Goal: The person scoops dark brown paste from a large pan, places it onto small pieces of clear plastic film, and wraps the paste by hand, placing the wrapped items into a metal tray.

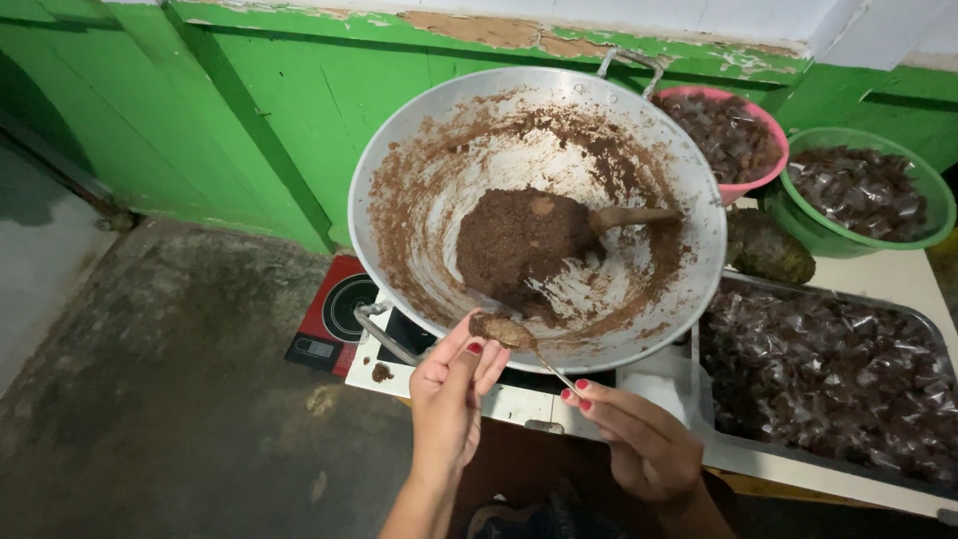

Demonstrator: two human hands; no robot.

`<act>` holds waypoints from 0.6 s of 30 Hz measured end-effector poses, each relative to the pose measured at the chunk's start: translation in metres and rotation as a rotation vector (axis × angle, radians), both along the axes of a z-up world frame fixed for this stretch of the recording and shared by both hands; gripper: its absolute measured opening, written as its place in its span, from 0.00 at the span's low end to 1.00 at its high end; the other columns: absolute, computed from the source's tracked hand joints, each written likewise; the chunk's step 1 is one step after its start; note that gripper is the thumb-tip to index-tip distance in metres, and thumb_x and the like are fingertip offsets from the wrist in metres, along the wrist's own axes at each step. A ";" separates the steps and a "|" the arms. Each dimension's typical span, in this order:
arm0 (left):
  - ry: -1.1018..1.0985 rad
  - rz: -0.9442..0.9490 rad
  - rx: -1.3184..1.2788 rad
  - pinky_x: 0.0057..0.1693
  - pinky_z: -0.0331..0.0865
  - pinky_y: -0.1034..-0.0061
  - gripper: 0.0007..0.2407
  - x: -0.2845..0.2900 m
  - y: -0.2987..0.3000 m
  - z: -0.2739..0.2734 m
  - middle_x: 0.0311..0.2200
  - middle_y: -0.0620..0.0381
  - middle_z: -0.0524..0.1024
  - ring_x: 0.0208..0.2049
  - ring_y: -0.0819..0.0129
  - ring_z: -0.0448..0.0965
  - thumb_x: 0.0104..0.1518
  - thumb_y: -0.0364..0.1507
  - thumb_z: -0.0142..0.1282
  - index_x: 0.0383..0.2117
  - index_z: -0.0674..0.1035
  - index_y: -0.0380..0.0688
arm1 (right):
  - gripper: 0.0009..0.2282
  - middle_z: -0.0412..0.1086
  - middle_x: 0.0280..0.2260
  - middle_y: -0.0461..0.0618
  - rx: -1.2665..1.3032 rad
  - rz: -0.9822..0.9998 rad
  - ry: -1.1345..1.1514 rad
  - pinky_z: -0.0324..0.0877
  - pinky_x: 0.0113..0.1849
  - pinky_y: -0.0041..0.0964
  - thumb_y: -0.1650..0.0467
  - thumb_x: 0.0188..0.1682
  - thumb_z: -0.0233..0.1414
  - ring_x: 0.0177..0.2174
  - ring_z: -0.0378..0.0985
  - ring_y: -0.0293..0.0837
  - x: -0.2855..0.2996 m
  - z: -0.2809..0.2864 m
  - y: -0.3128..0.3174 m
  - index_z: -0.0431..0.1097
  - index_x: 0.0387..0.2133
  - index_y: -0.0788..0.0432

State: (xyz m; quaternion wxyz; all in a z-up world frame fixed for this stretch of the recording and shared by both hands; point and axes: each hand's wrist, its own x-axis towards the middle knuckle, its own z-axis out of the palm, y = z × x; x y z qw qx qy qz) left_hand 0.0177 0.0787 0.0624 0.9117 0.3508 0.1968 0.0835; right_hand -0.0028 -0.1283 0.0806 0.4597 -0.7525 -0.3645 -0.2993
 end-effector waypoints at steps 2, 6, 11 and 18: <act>-0.009 0.003 -0.016 0.55 0.80 0.59 0.18 -0.001 0.001 -0.003 0.38 0.37 0.83 0.39 0.56 0.85 0.60 0.17 0.50 0.59 0.75 0.26 | 0.09 0.75 0.45 0.66 -0.022 -0.011 -0.023 0.85 0.47 0.40 0.74 0.56 0.45 0.42 0.88 0.53 0.001 -0.006 -0.003 0.73 0.42 0.65; -0.019 0.016 -0.067 0.55 0.80 0.53 0.17 0.001 0.006 -0.018 0.34 0.44 0.82 0.39 0.51 0.86 0.60 0.18 0.51 0.56 0.76 0.26 | 0.10 0.75 0.45 0.67 -0.068 0.006 -0.107 0.86 0.47 0.36 0.74 0.56 0.45 0.41 0.88 0.51 0.004 -0.005 -0.003 0.71 0.44 0.66; -0.005 -0.031 -0.076 0.55 0.79 0.60 0.19 -0.003 0.009 -0.004 0.39 0.28 0.81 0.41 0.52 0.84 0.62 0.18 0.48 0.60 0.73 0.24 | 0.10 0.74 0.49 0.65 -0.121 0.031 -0.100 0.83 0.50 0.38 0.75 0.55 0.46 0.46 0.85 0.53 0.003 -0.011 -0.010 0.71 0.46 0.68; 0.011 0.003 -0.112 0.56 0.79 0.56 0.18 0.001 0.006 -0.026 0.35 0.39 0.81 0.41 0.50 0.85 0.60 0.20 0.53 0.57 0.75 0.25 | 0.10 0.72 0.50 0.67 -0.109 0.117 -0.077 0.81 0.54 0.44 0.77 0.54 0.48 0.50 0.82 0.60 0.003 -0.017 -0.017 0.71 0.45 0.72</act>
